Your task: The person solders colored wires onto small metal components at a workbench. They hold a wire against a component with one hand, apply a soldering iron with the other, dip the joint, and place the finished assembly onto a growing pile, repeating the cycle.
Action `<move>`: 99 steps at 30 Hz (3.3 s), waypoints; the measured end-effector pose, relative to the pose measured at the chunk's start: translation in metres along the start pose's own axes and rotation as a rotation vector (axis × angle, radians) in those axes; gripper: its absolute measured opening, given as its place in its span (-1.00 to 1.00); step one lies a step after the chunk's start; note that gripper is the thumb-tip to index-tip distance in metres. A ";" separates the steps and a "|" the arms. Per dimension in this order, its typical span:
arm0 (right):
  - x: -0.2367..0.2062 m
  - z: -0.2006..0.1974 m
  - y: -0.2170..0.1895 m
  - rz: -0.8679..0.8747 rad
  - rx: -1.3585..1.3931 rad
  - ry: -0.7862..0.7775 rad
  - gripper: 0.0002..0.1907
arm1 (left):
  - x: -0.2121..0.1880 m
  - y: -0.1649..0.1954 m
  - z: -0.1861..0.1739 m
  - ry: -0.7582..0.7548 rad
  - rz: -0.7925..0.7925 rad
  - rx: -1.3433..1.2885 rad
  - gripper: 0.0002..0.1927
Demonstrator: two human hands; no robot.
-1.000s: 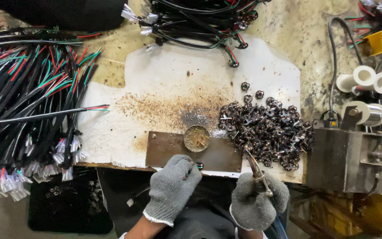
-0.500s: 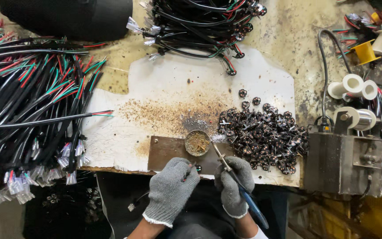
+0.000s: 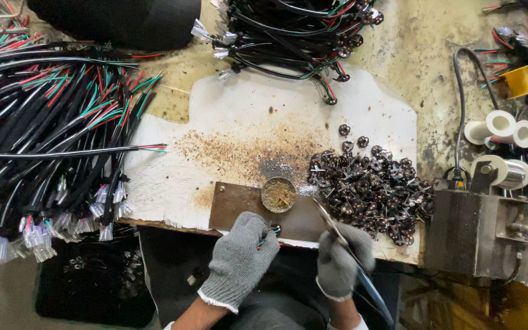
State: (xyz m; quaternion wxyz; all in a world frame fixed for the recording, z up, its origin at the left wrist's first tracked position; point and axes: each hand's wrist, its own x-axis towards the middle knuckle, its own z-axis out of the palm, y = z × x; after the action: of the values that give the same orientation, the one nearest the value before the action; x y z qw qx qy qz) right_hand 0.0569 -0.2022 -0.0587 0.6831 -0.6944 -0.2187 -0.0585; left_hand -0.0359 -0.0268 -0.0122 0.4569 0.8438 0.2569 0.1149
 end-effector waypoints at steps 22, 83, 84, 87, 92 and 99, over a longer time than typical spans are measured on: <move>-0.005 0.002 -0.013 0.094 -0.276 -0.523 -0.69 | -0.007 -0.003 -0.017 -0.119 0.128 -0.193 -0.81; -0.015 -0.002 -0.010 0.701 0.204 -0.124 -0.15 | -0.007 0.008 -0.005 -0.177 0.019 -0.388 -0.87; -0.015 -0.002 -0.013 0.768 0.269 -0.164 -0.15 | -0.007 0.008 -0.005 -0.181 0.019 -0.391 -0.87; -0.016 0.000 -0.013 0.785 0.371 -0.232 -0.17 | -0.007 0.009 -0.005 -0.185 0.029 -0.389 -0.86; -0.018 -0.006 0.003 0.664 0.186 -0.286 -0.21 | -0.009 0.009 -0.006 -0.221 0.011 -0.383 -0.85; -0.014 -0.007 0.001 0.626 0.156 -0.176 -0.21 | -0.009 0.003 -0.007 -0.167 -0.026 -0.391 -0.86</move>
State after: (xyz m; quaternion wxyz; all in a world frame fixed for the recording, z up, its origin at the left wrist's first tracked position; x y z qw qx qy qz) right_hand 0.0463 -0.2118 -0.0641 0.6973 -0.6760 -0.0567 0.2313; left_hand -0.0456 -0.0275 -0.0055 0.6331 0.7423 0.2020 0.0862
